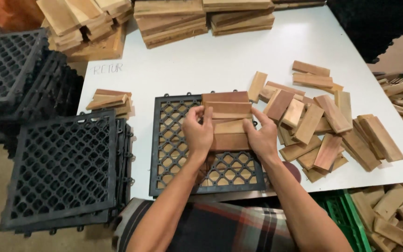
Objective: Assembling wooden floor tiles by placing individual wood slats into a plastic grid, aligning them with a ruler, and sanding the edges.
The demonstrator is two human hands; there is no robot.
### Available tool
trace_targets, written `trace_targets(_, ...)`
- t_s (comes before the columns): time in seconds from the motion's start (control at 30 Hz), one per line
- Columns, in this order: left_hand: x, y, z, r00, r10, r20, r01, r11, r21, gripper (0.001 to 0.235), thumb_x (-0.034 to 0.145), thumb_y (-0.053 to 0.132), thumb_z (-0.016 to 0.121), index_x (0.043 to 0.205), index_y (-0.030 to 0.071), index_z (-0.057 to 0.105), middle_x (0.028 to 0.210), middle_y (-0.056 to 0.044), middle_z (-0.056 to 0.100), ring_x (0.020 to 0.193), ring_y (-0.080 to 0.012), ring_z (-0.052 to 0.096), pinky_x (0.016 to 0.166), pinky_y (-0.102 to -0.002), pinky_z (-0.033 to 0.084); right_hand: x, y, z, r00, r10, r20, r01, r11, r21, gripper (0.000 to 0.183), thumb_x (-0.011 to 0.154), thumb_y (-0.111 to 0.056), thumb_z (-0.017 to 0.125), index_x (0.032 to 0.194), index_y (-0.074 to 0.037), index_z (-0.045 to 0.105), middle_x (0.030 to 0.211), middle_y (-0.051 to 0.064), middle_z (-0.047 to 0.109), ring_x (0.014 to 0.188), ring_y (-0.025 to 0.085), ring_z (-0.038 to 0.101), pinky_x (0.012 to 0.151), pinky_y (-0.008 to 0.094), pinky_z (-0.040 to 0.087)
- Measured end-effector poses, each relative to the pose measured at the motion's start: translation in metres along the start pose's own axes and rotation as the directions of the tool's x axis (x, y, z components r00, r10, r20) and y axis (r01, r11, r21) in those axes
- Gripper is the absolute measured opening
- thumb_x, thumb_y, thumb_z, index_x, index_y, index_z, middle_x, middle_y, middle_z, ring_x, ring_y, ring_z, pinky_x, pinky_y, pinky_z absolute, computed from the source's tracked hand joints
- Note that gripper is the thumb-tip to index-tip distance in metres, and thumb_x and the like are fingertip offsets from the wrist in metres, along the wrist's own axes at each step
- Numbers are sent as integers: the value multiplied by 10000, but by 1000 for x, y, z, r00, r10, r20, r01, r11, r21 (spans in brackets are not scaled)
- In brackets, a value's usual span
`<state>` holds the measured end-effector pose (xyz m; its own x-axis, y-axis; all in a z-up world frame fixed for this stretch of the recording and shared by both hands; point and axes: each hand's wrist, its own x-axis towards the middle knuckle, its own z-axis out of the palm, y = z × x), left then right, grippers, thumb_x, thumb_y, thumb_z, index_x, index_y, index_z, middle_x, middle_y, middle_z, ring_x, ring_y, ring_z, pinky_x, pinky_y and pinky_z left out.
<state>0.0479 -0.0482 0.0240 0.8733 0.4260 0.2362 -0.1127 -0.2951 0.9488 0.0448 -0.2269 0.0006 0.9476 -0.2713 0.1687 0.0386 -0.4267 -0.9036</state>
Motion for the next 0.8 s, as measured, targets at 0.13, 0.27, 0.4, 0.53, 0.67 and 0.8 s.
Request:
trace_targets(0.13,7,11,-11,999,10,-40,-25,927,-374,293,817,140,861,1033,42,689,914,-136,793,842,-133,743,756,-256,604,-10,-13,6,992,-17,-127,70,902,425,554,867,-64,805,1382,-28,604,1297,164,671,1188,249,663,1001,365,559)
trace_targets(0.27,17,32,-35,954,250,164,-123,827,-549,385,759,-26,861,1124,52,768,1063,-150,790,1025,-130,698,883,-305,605,-2,-30,-7,918,-190,-348,360,766,532,504,852,135,773,1303,39,569,1113,112,653,1013,188,711,921,288,616)
trace_targets(0.4,12,46,-46,939,292,180,-129,786,-605,265,817,-80,800,1065,15,796,1039,-156,796,1079,-168,664,895,-356,602,-6,-34,-19,855,-327,-402,492,757,430,364,855,189,773,1184,98,646,1069,191,643,988,276,733,869,350,639)
trace_targets(0.53,8,43,-43,946,260,191,-100,799,-593,288,795,-81,820,1069,0,789,1014,-160,797,1022,-153,675,848,-345,625,-2,-21,-24,870,-319,-377,469,774,426,342,890,137,774,1204,84,650,1067,159,638,988,229,719,876,317,629)
trace_targets(0.67,2,36,-30,908,-180,379,310,898,-314,418,781,101,856,1127,-85,713,830,-185,765,622,-223,739,536,-311,645,-3,-21,-64,998,18,64,-41,922,384,445,918,-14,727,1349,-5,616,1089,100,583,802,143,646,667,279,618)
trace_targets(0.8,-9,25,27,748,-352,562,152,916,371,280,775,298,837,964,95,808,704,-72,744,726,-261,770,634,-415,636,-16,-3,-122,809,450,377,-545,816,195,447,815,-13,800,1227,90,660,896,183,656,648,270,708,585,405,644)
